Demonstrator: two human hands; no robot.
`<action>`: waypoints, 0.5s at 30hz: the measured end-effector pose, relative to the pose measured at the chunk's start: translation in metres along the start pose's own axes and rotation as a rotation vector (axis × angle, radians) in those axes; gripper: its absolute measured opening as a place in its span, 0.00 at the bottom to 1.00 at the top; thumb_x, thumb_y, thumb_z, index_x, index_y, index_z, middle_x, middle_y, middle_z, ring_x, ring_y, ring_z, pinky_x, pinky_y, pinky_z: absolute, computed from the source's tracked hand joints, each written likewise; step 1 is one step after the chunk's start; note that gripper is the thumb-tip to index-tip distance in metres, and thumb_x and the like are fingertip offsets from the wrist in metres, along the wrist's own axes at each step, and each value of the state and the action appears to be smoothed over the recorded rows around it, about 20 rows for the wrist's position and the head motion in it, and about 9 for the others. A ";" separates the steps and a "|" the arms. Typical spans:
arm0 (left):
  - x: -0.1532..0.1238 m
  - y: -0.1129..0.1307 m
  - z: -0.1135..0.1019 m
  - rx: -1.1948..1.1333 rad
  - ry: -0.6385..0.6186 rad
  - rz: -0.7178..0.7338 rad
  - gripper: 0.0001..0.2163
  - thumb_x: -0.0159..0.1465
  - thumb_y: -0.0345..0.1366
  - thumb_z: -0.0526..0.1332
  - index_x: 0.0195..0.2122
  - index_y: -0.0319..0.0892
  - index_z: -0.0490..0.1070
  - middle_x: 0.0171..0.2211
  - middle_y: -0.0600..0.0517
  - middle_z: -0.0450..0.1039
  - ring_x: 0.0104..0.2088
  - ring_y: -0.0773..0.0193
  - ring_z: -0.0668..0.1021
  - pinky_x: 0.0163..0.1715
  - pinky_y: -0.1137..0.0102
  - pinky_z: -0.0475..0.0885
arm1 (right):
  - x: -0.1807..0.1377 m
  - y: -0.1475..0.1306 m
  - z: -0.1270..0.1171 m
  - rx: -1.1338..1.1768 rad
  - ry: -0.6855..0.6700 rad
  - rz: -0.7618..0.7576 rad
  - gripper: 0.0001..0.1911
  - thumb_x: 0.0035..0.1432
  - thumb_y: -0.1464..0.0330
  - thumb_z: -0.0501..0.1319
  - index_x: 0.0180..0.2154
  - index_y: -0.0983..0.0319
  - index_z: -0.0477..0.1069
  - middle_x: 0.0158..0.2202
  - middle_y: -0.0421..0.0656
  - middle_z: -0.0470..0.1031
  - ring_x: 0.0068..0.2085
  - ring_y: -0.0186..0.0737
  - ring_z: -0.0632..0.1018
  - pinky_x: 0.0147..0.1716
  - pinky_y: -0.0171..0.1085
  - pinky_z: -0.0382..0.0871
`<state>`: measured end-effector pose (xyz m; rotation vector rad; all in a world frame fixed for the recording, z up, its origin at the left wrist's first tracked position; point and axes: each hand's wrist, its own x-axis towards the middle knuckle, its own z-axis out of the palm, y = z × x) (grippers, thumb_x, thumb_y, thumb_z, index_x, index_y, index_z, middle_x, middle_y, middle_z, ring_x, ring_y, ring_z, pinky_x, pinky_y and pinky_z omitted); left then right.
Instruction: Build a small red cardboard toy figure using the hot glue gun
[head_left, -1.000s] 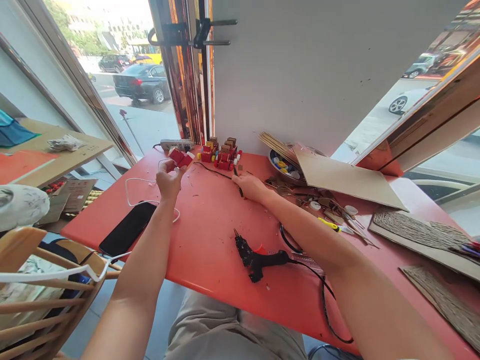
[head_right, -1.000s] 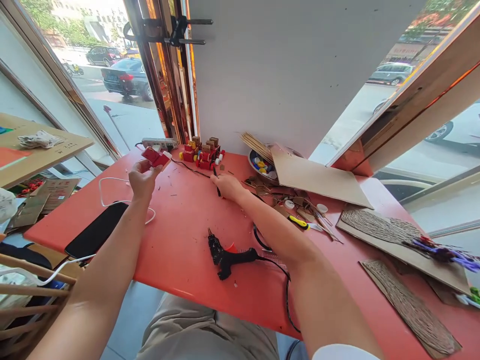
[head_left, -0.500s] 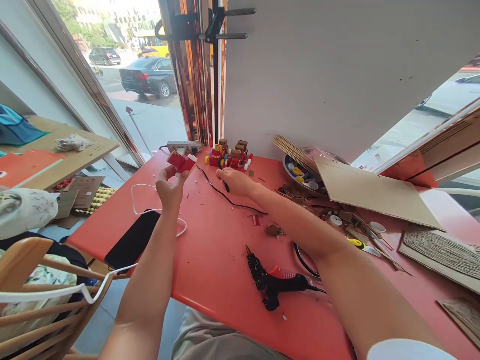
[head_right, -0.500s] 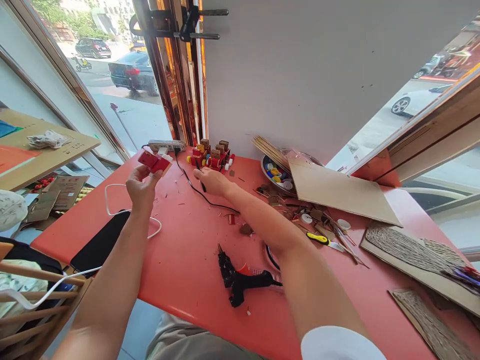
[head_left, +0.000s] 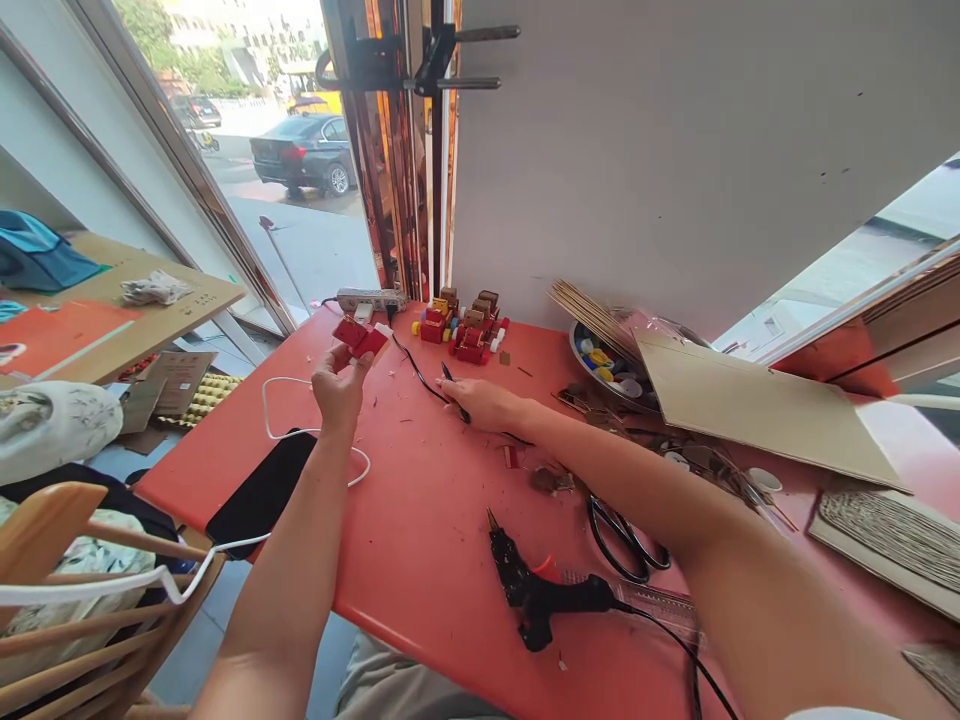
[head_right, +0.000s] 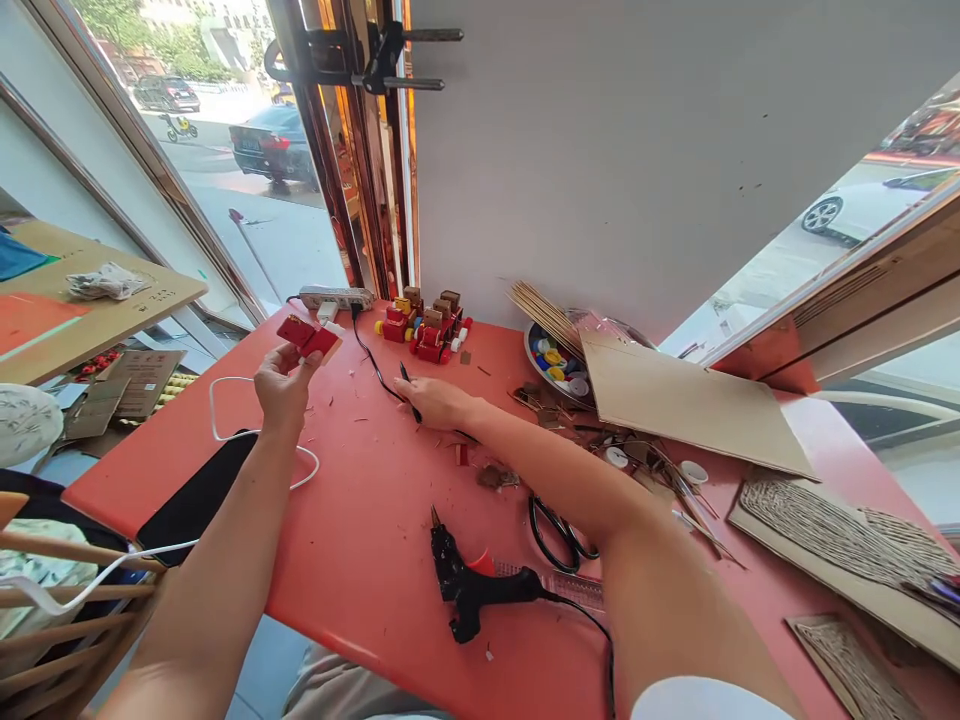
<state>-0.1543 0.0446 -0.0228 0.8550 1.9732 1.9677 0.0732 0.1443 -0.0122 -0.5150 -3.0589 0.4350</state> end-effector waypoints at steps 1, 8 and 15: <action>0.001 0.000 0.001 0.019 -0.053 -0.015 0.19 0.48 0.45 0.75 0.38 0.42 0.79 0.37 0.46 0.83 0.43 0.50 0.85 0.49 0.58 0.81 | -0.011 -0.001 -0.001 0.004 -0.009 -0.016 0.12 0.73 0.71 0.59 0.55 0.63 0.72 0.53 0.55 0.83 0.51 0.49 0.84 0.47 0.40 0.74; 0.025 0.009 0.022 0.153 -0.353 -0.026 0.17 0.44 0.37 0.79 0.35 0.42 0.81 0.33 0.48 0.83 0.41 0.50 0.85 0.46 0.58 0.81 | -0.082 -0.008 -0.018 -0.045 0.015 -0.077 0.06 0.69 0.73 0.61 0.46 0.61 0.75 0.38 0.49 0.82 0.40 0.47 0.82 0.37 0.38 0.71; 0.063 0.011 0.057 0.281 -0.597 0.043 0.14 0.45 0.31 0.75 0.34 0.43 0.82 0.36 0.49 0.86 0.45 0.50 0.85 0.54 0.55 0.80 | -0.157 -0.044 -0.031 -0.103 0.392 -0.169 0.15 0.81 0.62 0.49 0.42 0.57 0.71 0.40 0.51 0.85 0.45 0.48 0.85 0.44 0.44 0.79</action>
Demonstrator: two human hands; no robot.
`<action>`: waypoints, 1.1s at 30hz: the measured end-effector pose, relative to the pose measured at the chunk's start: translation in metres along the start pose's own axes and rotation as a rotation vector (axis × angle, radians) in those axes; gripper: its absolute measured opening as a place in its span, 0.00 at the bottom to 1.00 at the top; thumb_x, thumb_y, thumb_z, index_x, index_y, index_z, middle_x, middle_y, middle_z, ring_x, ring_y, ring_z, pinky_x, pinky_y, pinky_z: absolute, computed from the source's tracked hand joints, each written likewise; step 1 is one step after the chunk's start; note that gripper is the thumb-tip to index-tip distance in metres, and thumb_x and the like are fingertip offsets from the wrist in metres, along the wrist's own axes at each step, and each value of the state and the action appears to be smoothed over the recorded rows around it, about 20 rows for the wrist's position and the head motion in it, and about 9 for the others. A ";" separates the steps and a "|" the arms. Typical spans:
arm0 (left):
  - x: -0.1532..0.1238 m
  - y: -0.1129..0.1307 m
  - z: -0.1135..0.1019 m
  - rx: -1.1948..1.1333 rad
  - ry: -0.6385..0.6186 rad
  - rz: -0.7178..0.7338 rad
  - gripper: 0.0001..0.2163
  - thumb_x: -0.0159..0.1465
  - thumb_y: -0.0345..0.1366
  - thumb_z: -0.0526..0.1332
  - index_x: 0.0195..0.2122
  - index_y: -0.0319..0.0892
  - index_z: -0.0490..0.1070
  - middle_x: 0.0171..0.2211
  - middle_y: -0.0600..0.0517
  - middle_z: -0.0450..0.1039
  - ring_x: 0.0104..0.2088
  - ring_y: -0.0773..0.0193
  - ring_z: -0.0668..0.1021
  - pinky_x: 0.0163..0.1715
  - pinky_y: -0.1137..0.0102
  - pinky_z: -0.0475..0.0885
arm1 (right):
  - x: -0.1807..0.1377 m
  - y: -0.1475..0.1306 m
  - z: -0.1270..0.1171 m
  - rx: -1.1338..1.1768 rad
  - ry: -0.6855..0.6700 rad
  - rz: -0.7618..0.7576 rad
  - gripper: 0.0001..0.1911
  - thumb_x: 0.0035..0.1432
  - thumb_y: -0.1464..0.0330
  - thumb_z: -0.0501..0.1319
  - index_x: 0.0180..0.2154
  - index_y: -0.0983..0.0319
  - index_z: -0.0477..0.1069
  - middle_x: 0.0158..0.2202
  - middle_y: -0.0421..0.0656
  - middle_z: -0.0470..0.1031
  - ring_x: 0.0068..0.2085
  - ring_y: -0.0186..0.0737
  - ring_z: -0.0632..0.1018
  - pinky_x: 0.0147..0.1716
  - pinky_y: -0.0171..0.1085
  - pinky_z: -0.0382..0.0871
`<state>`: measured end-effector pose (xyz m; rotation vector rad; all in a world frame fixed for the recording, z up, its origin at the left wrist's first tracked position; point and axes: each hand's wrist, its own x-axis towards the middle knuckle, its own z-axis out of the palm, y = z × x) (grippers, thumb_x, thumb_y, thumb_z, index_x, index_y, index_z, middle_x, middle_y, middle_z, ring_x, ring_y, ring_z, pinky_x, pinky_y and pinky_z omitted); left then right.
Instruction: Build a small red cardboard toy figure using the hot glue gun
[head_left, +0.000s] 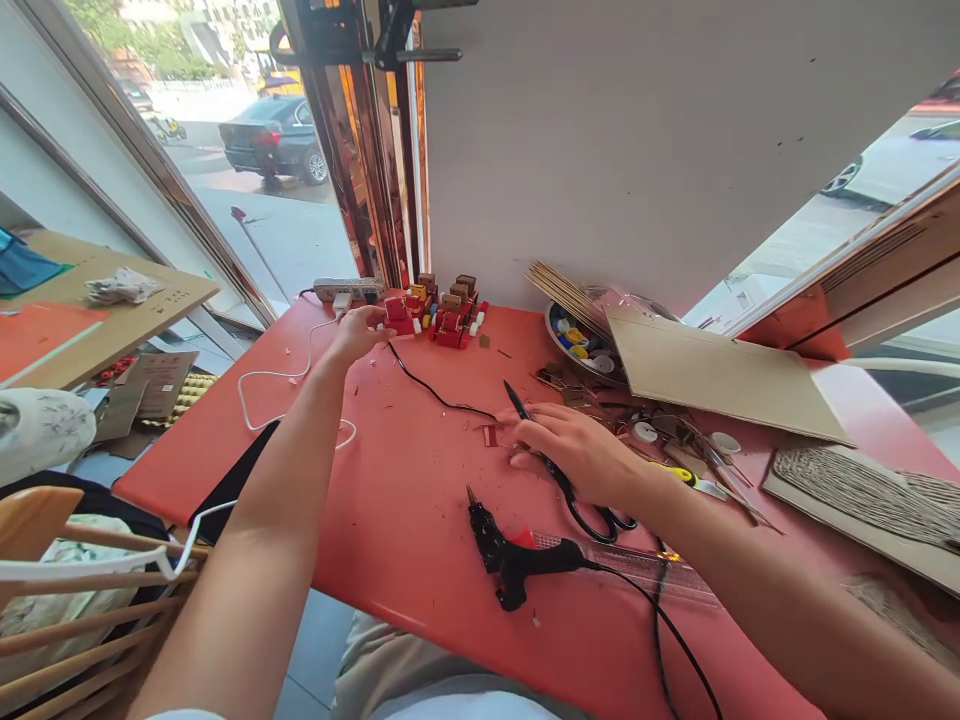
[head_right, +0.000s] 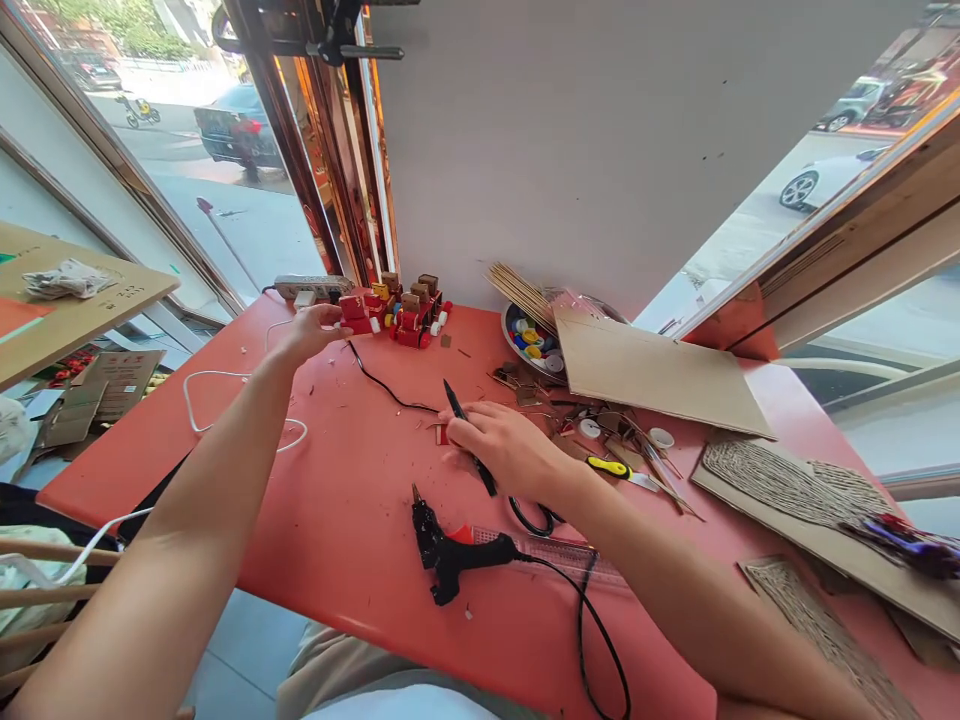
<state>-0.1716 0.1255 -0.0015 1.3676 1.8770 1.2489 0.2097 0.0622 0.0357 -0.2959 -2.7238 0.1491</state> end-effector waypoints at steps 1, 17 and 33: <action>0.005 -0.001 0.001 0.015 -0.026 0.011 0.14 0.45 0.31 0.76 0.35 0.42 0.83 0.37 0.49 0.87 0.46 0.49 0.85 0.55 0.55 0.79 | -0.009 -0.008 -0.005 -0.006 0.021 0.012 0.15 0.81 0.63 0.49 0.42 0.56 0.70 0.40 0.50 0.85 0.47 0.48 0.85 0.46 0.45 0.80; 0.024 -0.021 0.007 0.116 -0.168 0.103 0.21 0.44 0.36 0.79 0.42 0.43 0.85 0.43 0.48 0.89 0.48 0.48 0.86 0.57 0.53 0.80 | -0.095 -0.045 -0.022 -0.094 0.334 0.437 0.09 0.78 0.68 0.54 0.41 0.52 0.66 0.45 0.48 0.89 0.43 0.45 0.90 0.37 0.39 0.82; 0.008 -0.014 0.013 0.326 -0.005 -0.012 0.18 0.46 0.41 0.80 0.38 0.50 0.82 0.39 0.52 0.86 0.48 0.48 0.85 0.56 0.60 0.76 | -0.109 -0.039 -0.012 0.030 0.268 0.584 0.15 0.78 0.58 0.53 0.37 0.52 0.72 0.41 0.49 0.89 0.30 0.46 0.86 0.32 0.41 0.80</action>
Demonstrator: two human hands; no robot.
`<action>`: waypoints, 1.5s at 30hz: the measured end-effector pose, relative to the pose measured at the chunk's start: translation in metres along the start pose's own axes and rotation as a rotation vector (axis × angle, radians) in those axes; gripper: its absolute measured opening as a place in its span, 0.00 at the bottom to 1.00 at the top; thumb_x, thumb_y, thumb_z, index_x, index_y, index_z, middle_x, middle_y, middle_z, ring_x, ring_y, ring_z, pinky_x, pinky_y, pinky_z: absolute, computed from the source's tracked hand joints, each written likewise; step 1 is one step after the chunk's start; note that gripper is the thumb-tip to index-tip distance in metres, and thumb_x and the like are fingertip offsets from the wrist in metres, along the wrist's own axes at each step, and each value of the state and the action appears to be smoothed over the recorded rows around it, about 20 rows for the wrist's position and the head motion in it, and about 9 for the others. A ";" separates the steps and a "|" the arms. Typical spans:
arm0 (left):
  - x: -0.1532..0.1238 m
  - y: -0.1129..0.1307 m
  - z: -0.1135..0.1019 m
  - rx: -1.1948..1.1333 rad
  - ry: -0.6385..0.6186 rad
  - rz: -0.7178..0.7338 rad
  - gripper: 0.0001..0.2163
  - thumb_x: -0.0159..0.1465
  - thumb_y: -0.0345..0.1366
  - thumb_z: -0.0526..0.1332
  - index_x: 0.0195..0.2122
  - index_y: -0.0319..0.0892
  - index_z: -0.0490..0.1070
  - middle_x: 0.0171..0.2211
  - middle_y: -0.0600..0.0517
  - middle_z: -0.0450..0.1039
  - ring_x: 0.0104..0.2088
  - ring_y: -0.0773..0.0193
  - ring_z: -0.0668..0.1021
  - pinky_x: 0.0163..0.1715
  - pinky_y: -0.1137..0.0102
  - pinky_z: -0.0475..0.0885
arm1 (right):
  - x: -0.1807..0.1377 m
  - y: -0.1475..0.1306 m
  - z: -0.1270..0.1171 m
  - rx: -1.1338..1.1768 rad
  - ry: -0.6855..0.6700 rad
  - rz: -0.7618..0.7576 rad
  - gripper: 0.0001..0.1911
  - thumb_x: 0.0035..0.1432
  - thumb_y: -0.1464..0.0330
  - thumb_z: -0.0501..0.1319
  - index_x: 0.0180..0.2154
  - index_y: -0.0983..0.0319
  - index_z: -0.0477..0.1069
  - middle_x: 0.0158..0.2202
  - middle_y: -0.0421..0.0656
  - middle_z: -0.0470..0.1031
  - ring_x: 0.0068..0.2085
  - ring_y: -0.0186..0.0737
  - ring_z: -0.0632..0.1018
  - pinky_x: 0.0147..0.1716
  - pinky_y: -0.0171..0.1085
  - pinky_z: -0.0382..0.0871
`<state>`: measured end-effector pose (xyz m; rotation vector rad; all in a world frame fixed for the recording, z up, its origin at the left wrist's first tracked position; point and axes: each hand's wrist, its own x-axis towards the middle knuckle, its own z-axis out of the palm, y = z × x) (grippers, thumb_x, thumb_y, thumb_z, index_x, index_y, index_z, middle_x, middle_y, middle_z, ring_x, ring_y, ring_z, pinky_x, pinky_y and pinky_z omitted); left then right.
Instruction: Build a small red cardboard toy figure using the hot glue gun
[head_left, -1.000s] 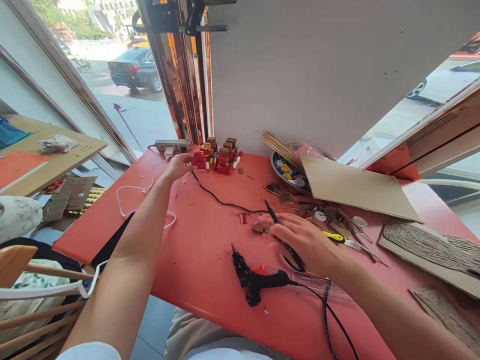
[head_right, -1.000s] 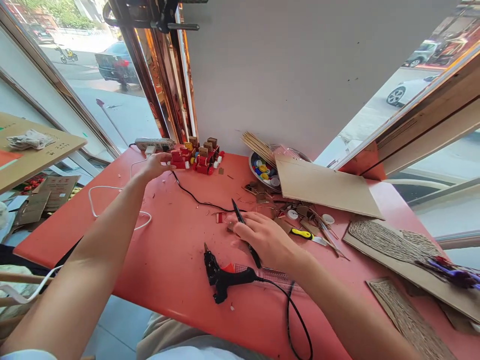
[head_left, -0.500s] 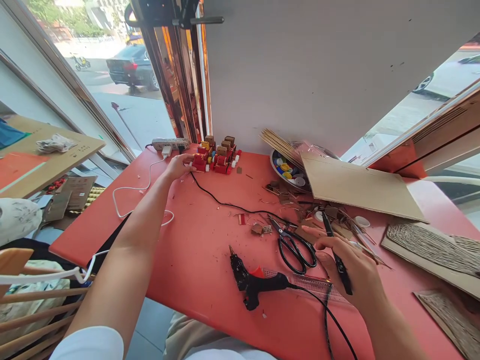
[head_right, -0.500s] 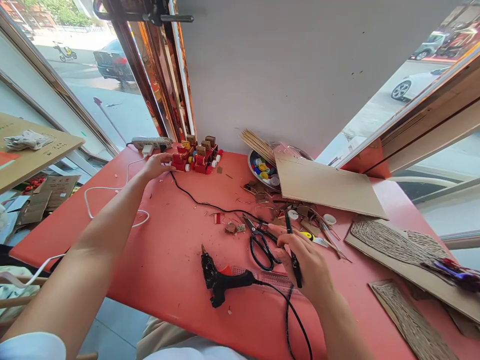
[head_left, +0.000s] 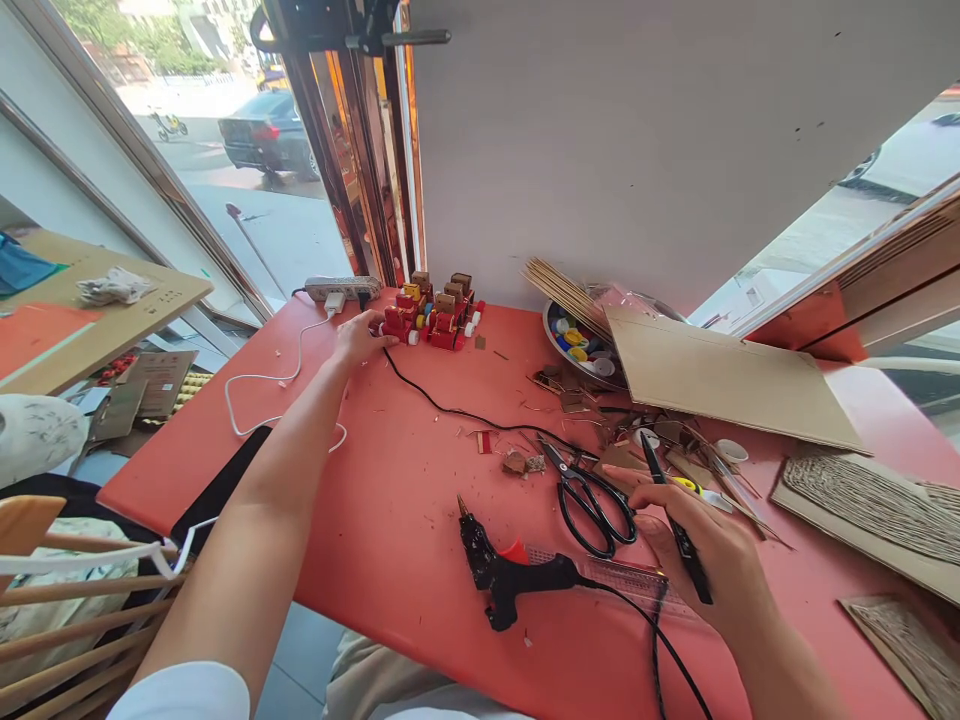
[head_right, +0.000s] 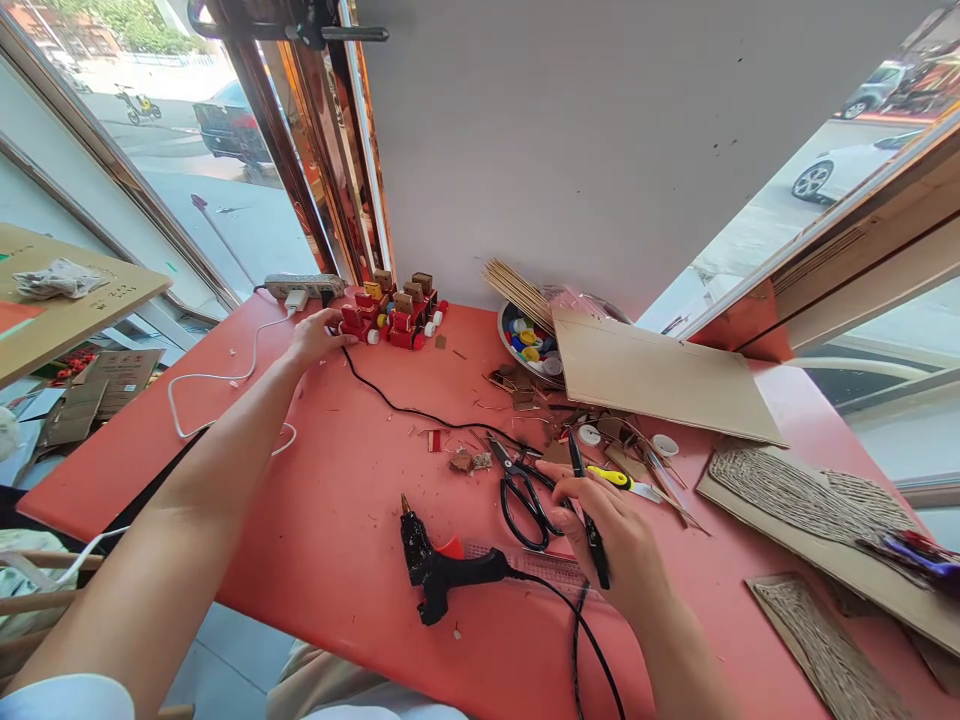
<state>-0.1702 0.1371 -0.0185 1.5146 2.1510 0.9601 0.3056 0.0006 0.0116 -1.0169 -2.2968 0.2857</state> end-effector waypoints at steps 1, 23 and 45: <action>-0.001 0.001 0.001 0.012 0.008 -0.008 0.17 0.46 0.41 0.80 0.38 0.50 0.82 0.40 0.52 0.86 0.48 0.47 0.85 0.56 0.60 0.76 | -0.001 0.002 0.002 0.007 0.014 -0.003 0.15 0.78 0.58 0.53 0.38 0.52 0.72 0.42 0.49 0.89 0.27 0.44 0.84 0.32 0.41 0.80; 0.000 0.002 0.010 0.059 0.076 -0.038 0.18 0.48 0.40 0.79 0.40 0.51 0.82 0.42 0.52 0.87 0.50 0.46 0.85 0.57 0.57 0.74 | -0.003 0.001 -0.004 0.012 0.025 -0.052 0.11 0.74 0.66 0.55 0.38 0.52 0.73 0.37 0.45 0.89 0.40 0.50 0.90 0.36 0.42 0.83; -0.002 0.011 0.011 0.087 0.081 -0.090 0.18 0.50 0.38 0.80 0.41 0.52 0.81 0.41 0.52 0.86 0.55 0.43 0.84 0.57 0.57 0.72 | -0.001 -0.002 -0.006 -0.001 0.049 -0.049 0.14 0.78 0.60 0.53 0.38 0.53 0.72 0.39 0.49 0.88 0.39 0.50 0.90 0.34 0.42 0.83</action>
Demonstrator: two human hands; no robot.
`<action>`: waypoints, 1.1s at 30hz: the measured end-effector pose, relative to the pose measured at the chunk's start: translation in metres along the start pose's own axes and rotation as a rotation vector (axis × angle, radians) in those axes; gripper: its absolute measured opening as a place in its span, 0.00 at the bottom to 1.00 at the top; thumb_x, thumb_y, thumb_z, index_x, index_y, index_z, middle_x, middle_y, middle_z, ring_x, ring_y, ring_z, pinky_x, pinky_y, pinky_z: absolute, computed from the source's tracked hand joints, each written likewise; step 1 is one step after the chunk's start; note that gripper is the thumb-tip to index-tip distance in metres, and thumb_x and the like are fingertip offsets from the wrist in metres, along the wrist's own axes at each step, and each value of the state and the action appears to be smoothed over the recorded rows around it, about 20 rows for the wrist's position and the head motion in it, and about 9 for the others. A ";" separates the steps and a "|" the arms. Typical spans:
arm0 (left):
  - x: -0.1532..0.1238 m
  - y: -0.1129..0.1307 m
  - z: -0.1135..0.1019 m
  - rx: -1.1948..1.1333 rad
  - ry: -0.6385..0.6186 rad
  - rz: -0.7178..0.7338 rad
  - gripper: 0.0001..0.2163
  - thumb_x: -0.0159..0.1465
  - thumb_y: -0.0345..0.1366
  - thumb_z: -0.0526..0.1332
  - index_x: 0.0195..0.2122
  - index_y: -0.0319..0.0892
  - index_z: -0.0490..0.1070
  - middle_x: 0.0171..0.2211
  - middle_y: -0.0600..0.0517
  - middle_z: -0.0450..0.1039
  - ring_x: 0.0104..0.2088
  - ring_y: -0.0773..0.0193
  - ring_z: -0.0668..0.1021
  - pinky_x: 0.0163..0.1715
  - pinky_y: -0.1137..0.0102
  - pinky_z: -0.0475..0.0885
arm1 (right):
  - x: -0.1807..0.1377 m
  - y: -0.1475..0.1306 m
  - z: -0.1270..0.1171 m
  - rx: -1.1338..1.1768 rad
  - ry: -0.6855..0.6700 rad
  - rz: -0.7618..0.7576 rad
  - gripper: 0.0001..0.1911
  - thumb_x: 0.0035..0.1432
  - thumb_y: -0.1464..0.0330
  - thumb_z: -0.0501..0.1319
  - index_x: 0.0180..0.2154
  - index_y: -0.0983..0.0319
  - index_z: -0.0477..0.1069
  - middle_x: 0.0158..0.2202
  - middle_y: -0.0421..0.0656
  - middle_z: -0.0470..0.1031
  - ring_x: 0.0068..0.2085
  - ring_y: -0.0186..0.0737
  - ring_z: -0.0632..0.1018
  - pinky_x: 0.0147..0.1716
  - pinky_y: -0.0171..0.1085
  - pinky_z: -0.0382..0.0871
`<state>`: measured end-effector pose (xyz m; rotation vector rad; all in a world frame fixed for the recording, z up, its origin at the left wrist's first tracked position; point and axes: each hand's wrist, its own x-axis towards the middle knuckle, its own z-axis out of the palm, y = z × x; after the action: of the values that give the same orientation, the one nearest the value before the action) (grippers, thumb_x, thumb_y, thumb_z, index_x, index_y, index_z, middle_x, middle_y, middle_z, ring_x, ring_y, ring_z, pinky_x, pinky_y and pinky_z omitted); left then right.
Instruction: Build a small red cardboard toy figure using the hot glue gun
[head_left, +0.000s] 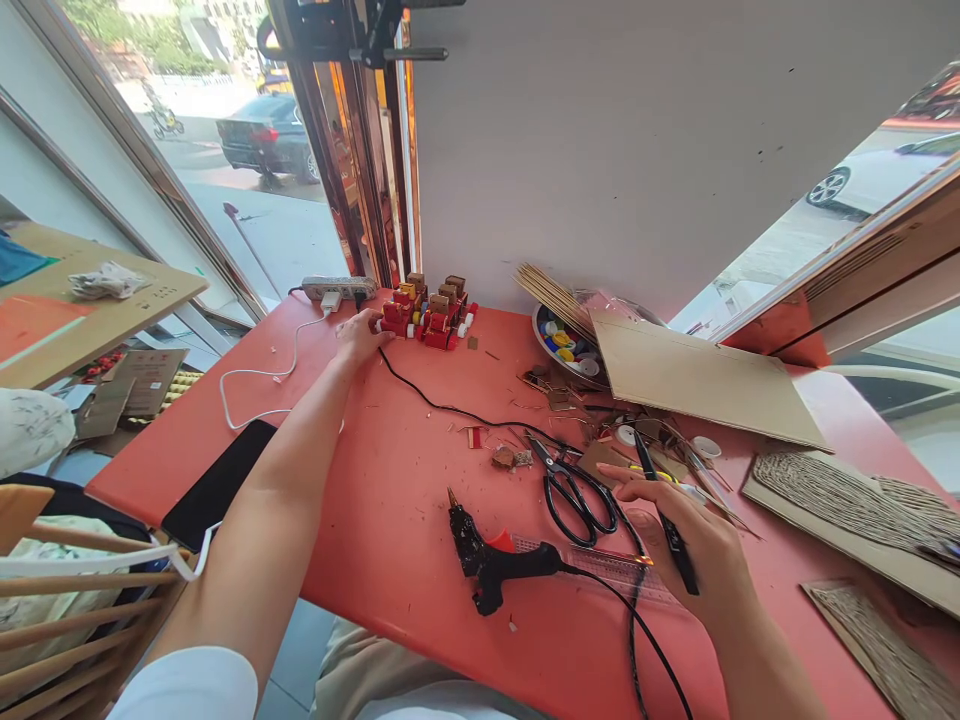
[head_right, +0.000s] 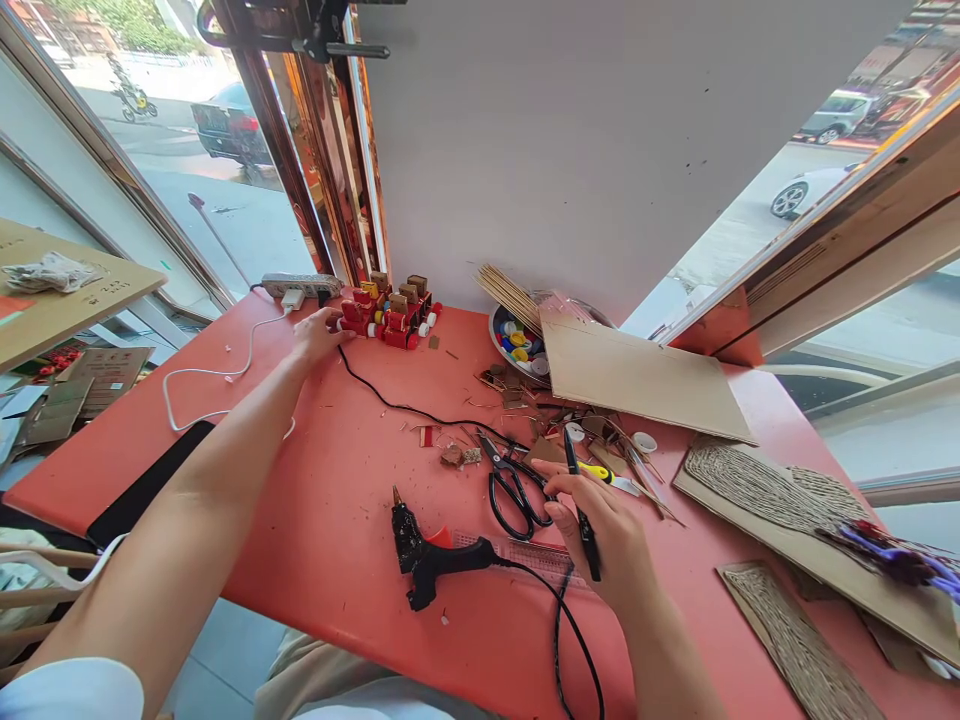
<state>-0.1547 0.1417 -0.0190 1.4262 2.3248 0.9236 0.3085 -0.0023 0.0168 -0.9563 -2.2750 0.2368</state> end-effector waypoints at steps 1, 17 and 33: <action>0.000 0.001 -0.001 0.004 -0.003 -0.003 0.18 0.50 0.37 0.80 0.41 0.52 0.81 0.42 0.52 0.87 0.55 0.42 0.84 0.58 0.57 0.72 | 0.000 0.000 0.000 0.000 -0.003 0.003 0.14 0.78 0.59 0.53 0.38 0.53 0.72 0.39 0.49 0.88 0.40 0.51 0.90 0.34 0.43 0.83; -0.002 0.011 -0.005 0.037 -0.015 -0.026 0.16 0.54 0.33 0.77 0.42 0.50 0.80 0.47 0.52 0.88 0.58 0.47 0.84 0.63 0.58 0.70 | 0.006 -0.006 -0.002 -0.046 0.059 -0.132 0.11 0.79 0.64 0.53 0.41 0.54 0.69 0.41 0.49 0.90 0.36 0.44 0.90 0.34 0.36 0.83; 0.001 0.021 -0.012 -0.403 0.554 -0.044 0.15 0.60 0.21 0.56 0.43 0.47 0.67 0.48 0.47 0.79 0.55 0.59 0.83 0.60 0.60 0.78 | 0.001 0.002 0.004 0.019 0.058 -0.074 0.08 0.77 0.66 0.57 0.42 0.53 0.73 0.43 0.46 0.90 0.38 0.46 0.90 0.36 0.40 0.85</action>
<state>-0.1465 0.1448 0.0041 1.0396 2.3018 1.8359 0.3064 0.0001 0.0136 -0.8561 -2.2460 0.1956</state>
